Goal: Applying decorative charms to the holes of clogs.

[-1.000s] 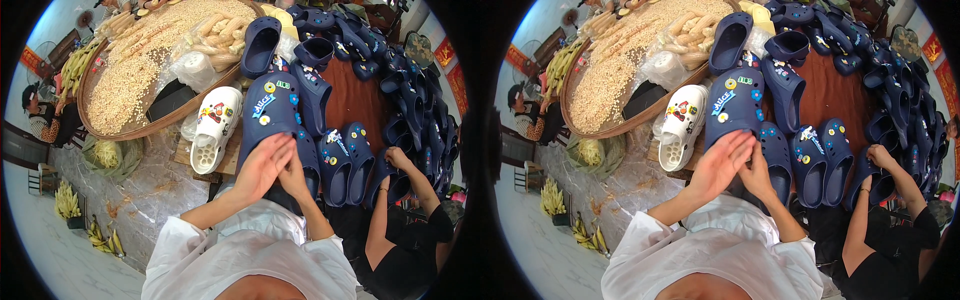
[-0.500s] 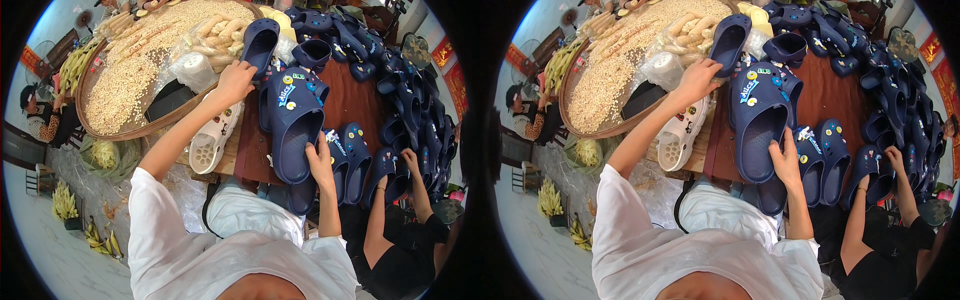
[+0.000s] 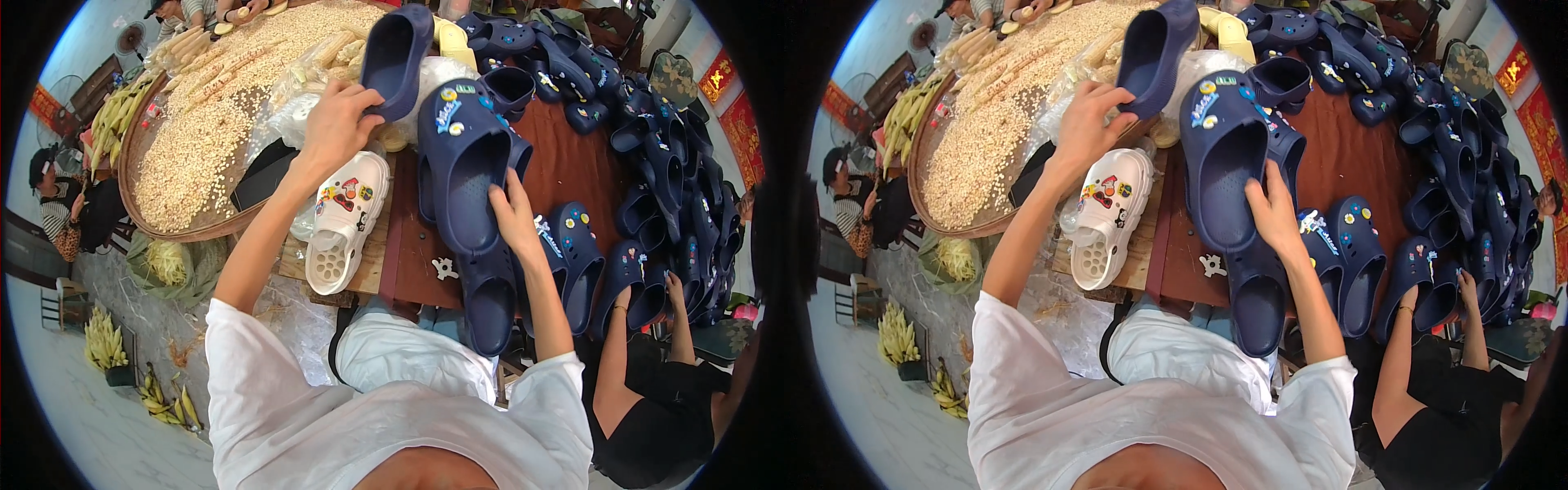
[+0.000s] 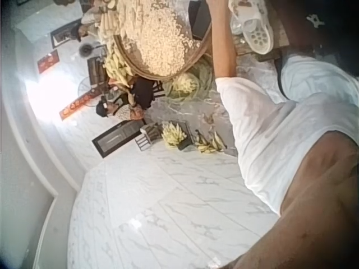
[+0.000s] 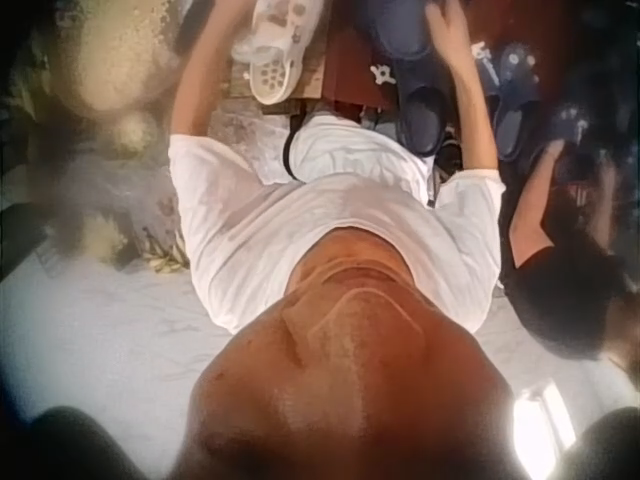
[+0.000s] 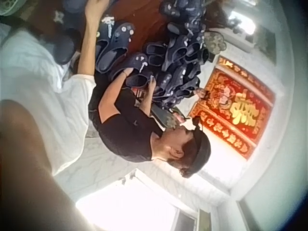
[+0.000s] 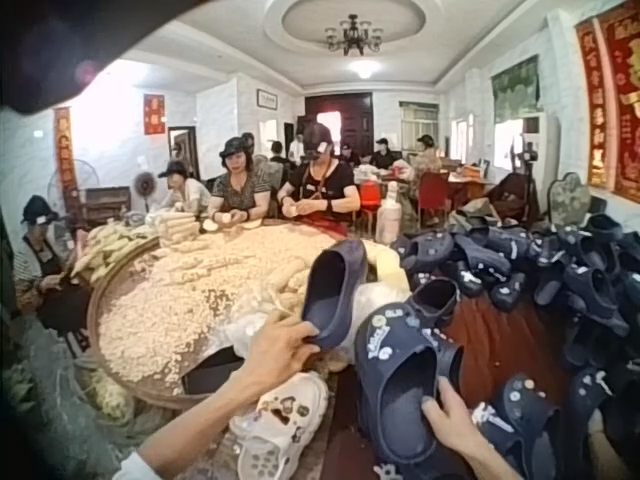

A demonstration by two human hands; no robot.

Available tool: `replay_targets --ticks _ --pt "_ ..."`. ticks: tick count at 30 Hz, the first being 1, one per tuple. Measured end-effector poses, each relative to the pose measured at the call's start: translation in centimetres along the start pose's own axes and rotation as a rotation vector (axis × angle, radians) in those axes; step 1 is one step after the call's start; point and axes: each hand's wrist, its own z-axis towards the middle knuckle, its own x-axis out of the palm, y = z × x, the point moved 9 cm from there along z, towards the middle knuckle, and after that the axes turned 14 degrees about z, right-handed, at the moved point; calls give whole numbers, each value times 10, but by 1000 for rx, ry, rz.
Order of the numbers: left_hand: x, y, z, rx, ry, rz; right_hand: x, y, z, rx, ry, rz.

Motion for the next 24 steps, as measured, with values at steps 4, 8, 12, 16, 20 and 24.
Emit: replay_targets --ticks 4,8,12,16,20,24 --pt "-43 -4 -33 -23 -85 -29 15 -14 62 -28 11 -32" --pt "-63 -17 -56 -23 -110 -6 25 -26 138 -64 -38 -174" --pt "-68 -35 -77 -11 -62 -52 40 -55 203 -16 -3 -24" --pt "-72 -48 -97 30 -52 -125 44 -87 201 12 -3 126" --pt "-73 -61 -119 42 23 -198 32 -70 145 -143 -33 -44" --pt "-78 -76 -147 58 58 -291 37 -36 48 -100 165 -191"
